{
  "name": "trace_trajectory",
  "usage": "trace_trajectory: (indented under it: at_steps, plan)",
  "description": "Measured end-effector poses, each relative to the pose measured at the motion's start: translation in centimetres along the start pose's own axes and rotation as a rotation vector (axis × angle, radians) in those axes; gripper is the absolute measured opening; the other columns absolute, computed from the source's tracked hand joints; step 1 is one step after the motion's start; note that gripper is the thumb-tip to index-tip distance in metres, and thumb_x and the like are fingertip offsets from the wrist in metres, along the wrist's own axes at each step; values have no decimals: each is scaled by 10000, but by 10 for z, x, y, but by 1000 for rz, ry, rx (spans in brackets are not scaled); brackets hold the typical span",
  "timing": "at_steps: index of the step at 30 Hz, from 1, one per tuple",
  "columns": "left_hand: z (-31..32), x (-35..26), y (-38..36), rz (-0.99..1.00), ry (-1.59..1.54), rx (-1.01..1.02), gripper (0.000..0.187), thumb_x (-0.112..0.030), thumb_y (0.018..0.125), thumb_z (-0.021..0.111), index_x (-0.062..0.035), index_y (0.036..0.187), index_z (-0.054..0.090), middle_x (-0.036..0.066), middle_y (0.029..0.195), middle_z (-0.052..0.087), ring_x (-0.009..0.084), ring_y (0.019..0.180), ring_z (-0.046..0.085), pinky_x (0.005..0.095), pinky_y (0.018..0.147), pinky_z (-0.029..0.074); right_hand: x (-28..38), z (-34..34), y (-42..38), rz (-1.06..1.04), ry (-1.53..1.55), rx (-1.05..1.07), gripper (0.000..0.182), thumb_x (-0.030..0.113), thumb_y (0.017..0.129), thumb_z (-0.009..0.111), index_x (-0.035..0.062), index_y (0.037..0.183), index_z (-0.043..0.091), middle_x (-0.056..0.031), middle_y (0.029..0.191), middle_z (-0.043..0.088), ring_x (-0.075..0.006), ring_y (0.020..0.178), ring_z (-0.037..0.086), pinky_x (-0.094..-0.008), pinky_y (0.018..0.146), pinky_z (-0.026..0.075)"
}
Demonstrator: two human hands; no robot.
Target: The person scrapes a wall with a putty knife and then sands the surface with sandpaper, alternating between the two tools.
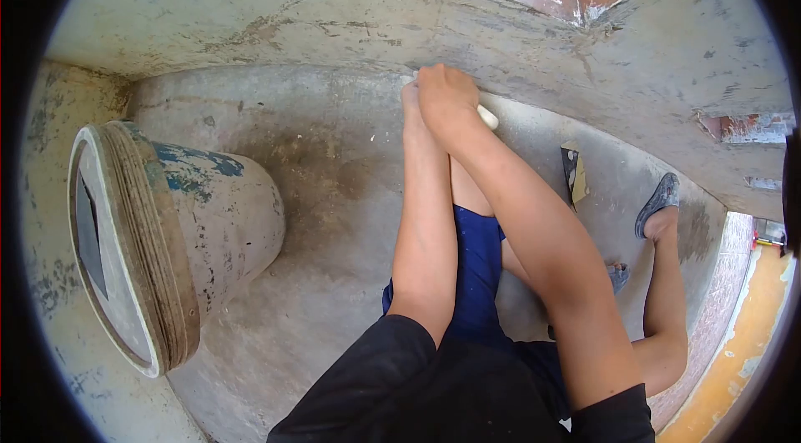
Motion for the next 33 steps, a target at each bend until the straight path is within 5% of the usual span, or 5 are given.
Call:
trace_trajectory:
  at_steps: [15,19,22,28,33]
  plan:
    - [63,22,-26,-49,108,-144,405,-353,1037,263,-50,951,517,157,911,600,264,828,610,482,764,528,-106,9,-53,-330,454,-47,439,51,885,470,-66,1298,562,-299,1194,629,-417,1036,655,-458,886,523]
    - [75,59,-50,-160,291,-64,455,-417,1058,261,-51,934,501,135,864,587,267,772,601,412,705,543,-132,-15,-112,58,901,345,525,48,874,527,-25,1393,490,-271,1213,637,-374,1106,634,-423,950,492]
    - [64,114,-35,93,434,-187,385,-309,1066,364,16,1005,561,105,843,592,215,760,576,323,691,508,-158,-2,-124,-120,690,-131,477,93,895,558,21,1366,533,-266,1238,628,-382,1121,635,-417,981,477]
    - [97,98,-103,299,624,-112,426,-251,1020,509,108,1227,605,258,1094,671,244,973,618,345,893,467,-178,3,-137,20,947,-291,345,162,890,641,-10,1187,673,-229,1041,714,-290,969,705,-351,855,512]
    - [102,98,-111,226,543,-78,408,-277,1018,565,101,1147,651,38,880,620,112,799,519,283,692,449,-176,-12,-135,211,956,-227,319,226,889,638,10,1106,727,-168,723,705,-178,634,658,-323,633,505]
Point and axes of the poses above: each hand's wrist, its own y-axis towards the middle knuckle, its own z-axis out of the palm, x = y × z, the point moved 2 cm from there along y, towards the middle knuckle
